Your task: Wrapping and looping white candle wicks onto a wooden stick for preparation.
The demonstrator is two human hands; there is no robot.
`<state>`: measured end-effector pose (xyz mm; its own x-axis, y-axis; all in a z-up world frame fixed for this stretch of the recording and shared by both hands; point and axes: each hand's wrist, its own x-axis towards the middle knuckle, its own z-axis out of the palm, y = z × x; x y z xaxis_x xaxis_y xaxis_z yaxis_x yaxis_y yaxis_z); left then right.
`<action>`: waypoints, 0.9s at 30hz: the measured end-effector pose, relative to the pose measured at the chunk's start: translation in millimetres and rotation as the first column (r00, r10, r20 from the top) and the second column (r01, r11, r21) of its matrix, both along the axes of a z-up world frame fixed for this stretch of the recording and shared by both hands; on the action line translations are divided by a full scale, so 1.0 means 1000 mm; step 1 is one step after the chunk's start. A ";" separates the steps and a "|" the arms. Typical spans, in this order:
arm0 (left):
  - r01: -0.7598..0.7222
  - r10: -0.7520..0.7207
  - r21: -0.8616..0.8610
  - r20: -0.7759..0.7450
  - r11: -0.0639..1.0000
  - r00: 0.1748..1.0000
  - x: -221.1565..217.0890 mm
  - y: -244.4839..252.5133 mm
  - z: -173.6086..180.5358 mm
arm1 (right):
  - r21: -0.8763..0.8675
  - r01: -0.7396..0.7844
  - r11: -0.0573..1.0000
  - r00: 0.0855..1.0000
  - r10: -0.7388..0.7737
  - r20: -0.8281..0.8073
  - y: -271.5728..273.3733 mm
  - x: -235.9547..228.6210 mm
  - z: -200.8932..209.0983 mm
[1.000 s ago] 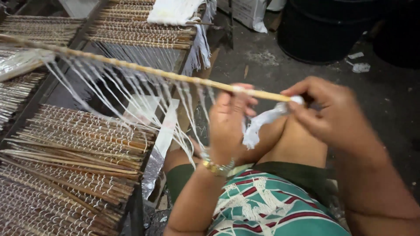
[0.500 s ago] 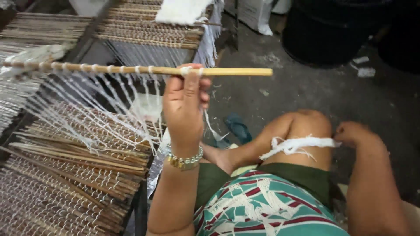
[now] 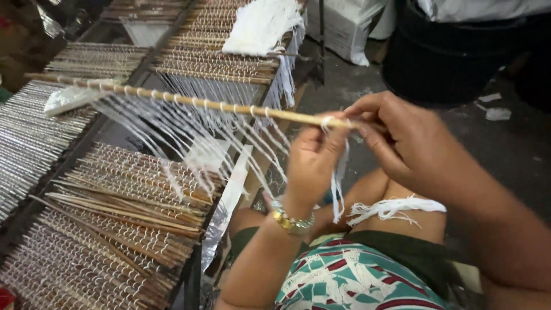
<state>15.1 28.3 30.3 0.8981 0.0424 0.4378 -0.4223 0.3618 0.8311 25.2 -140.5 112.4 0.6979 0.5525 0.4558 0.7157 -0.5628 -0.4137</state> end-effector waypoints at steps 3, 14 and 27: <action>0.001 -0.004 0.131 0.019 0.991 1.000 0.000 -0.002 -0.004 | 0.105 0.004 0.994 0.988 0.013 -0.155 -0.002 0.008 -0.010; -0.158 0.156 0.054 0.039 0.986 0.987 0.007 0.022 -0.014 | 0.141 0.021 0.990 0.999 -0.016 -0.036 -0.020 0.019 -0.033; -0.321 0.292 0.218 0.158 0.921 0.943 0.002 0.023 -0.015 | 0.077 0.128 0.989 0.980 -0.115 -0.160 -0.019 0.019 -0.031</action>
